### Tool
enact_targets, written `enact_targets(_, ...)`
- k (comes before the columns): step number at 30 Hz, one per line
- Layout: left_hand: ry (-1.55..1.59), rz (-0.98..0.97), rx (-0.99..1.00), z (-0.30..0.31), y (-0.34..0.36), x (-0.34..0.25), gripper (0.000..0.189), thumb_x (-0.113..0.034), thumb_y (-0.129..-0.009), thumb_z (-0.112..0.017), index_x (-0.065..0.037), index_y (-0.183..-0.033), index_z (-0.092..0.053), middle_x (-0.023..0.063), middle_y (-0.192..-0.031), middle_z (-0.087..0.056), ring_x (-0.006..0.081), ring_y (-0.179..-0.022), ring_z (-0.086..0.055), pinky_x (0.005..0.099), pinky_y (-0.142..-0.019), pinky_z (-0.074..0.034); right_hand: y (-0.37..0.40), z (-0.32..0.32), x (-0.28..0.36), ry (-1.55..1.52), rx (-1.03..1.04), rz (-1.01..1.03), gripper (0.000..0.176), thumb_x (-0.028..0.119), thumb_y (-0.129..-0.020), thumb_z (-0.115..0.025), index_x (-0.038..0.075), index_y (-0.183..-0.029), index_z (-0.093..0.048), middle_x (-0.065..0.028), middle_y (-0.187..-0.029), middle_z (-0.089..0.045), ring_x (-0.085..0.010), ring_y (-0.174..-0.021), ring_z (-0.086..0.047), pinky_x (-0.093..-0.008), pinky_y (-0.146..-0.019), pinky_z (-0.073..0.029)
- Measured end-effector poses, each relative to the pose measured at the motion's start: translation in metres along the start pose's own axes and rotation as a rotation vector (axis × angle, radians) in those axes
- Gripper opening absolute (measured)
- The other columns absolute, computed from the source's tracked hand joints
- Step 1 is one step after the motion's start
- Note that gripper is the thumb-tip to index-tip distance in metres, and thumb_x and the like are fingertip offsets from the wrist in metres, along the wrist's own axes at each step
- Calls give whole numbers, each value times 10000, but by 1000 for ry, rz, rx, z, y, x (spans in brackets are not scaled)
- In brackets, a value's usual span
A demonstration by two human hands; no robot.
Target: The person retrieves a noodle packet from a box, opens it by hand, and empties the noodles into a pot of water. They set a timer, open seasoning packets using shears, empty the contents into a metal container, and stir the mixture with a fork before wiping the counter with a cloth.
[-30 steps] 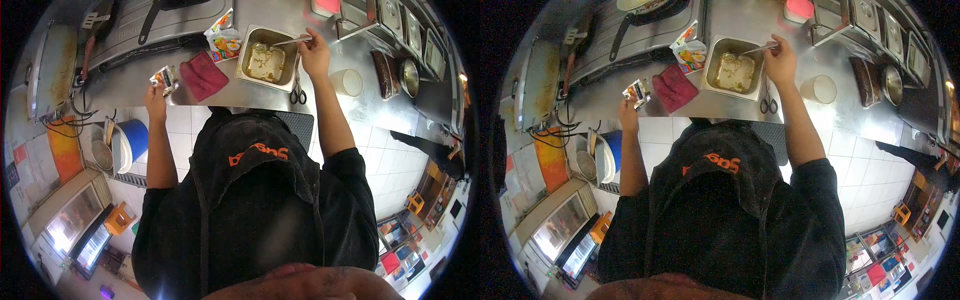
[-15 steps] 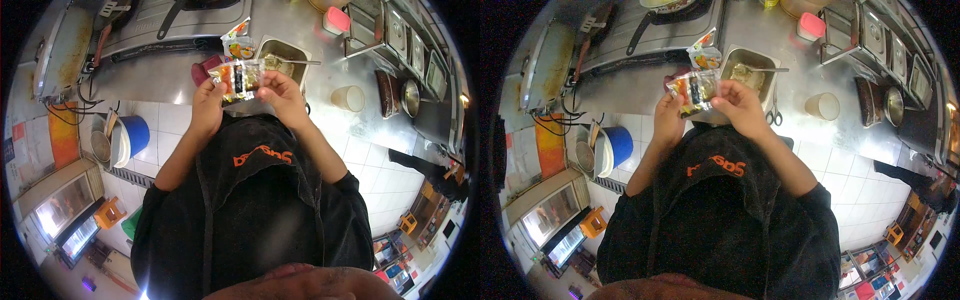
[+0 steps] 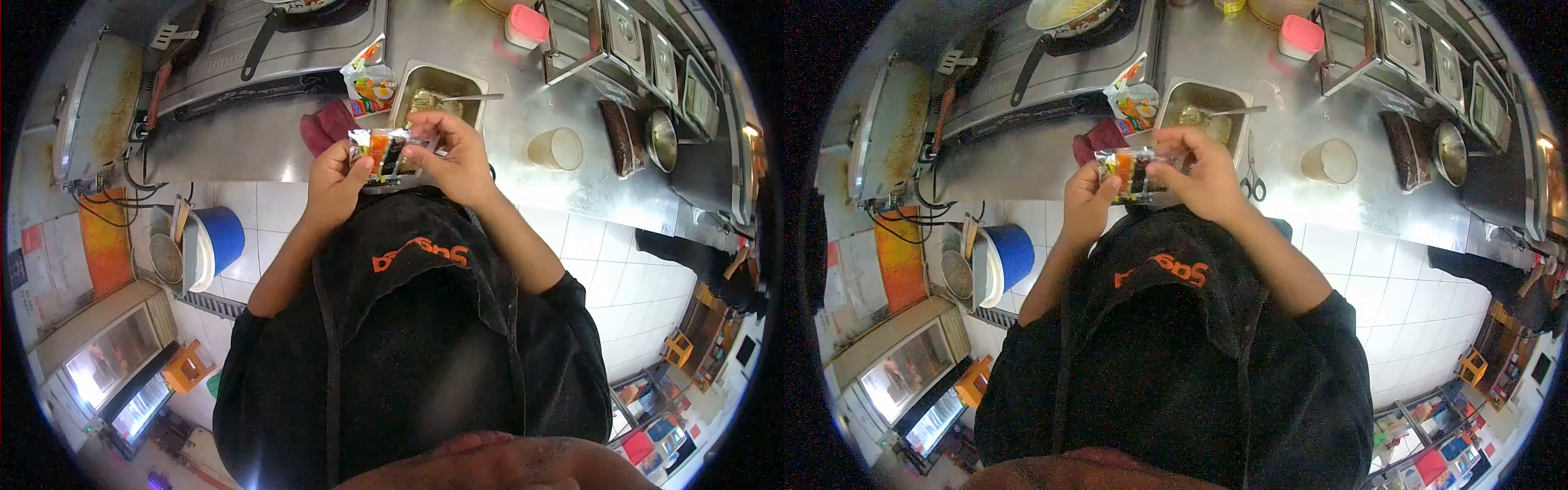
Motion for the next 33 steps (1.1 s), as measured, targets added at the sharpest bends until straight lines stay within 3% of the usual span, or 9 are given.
enact_targets(2, -99, 7, 28, -4, 2, -4, 119, -118, -978, -620, 0, -988, -614, -7, -881, -643, 33, -786, -545, 217, -717, -456, -3, 3, 25, 257, 60, 122, 191, 83, -812, -803, 13, -939, -678, -34, -839, -673, -89, -769, -592, -262, -695, -484)
enact_targets(8, -169, 22, 66, -10, 6, -3, 134, -125, -978, -631, 6, -1003, -634, -12, -853, -649, 34, -752, -547, 216, -697, -462, 2, -7, 28, 319, 208, 9, 147, 93, -835, -787, 12, -886, -675, -26, -769, -657, -83, -682, -572, -244, -612, -456)
enact_targets(15, -86, 33, -25, 25, 6, 8, 170, -127, -983, -627, 15, -1075, -648, 58, -916, -691, 88, -806, -623, 226, -757, -500, 36, 95, -13, 92, -164, -138, 91, 107, -910, -725, 37, -901, -667, 50, -721, -604, -9, -653, -501, -191, -569, -401)
enact_targets(18, -133, 71, -30, 21, 5, 17, 234, -120, -932, -680, 4, -1128, -644, 70, -1017, -680, 118, -901, -624, 258, -820, -495, 49, 110, -34, -77, -159, -205, 92, 104, -917, -716, 26, -922, -666, 55, -731, -606, -17, -658, -502, -192, -592, -409)
enact_targets(21, -563, -195, 209, -21, 0, -20, 401, -155, -889, -720, -17, -1248, -606, 110, -1230, -616, 159, -1060, -590, 320, -927, -477, 50, 88, -32, -77, -41, -195, 76, 97, -924, -706, 28, -911, -677, 47, -754, -628, -21, -672, -517, -198, -609, -422)
enact_targets(22, -535, -233, 242, -37, -1, -30, 577, -171, -845, -763, -38, -1358, -535, 111, -1361, -528, 185, -1168, -551, 346, -993, -444, 49, 74, -29, -62, 41, -192, 72, 94, -926, -702, 27, -911, -682, 41, -769, -642, -23, -682, -529, -201, -616, -430)
enact_targets(26, -314, -127, 435, -79, -3, -27, 475, -115, -835, -736, -16, -1269, -568, 101, -1196, -596, 167, -1036, -585, 329, -896, -466, 46, 23, -3, -185, 242, -207, 69, 93, -927, -700, 24, -927, -708, 10, -835, -697, -31, -733, -582, -207, -654, -463)
enact_targets(29, -403, 140, 614, -77, -1, 5, 306, -98, -843, -725, 2, -1113, -620, 79, -998, -660, 124, -869, -616, 301, -778, -500, 54, 38, -5, -121, 151, -157, 86, 94, -926, -702, 19, -967, -713, -17, -872, -719, -42, -756, -608, -211, -678, -483)
enact_targets(33, -534, 117, 269, -27, -12, 5, 198, -82, -843, -730, -7, -990, -621, 33, -847, -660, 87, -757, -601, 271, -696, -495, 78, 112, -52, -115, -229, -226, 125, 128, -925, -709, 19, -988, -707, -37, -886, -724, -59, -746, -622, -222, -678, -495)
Point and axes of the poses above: each hand's wrist, its own y-axis away from the middle knuckle, its own z-axis out of the back of the hand, x = y × z, the point moved 10 cm from there along -y, towards the middle knuckle
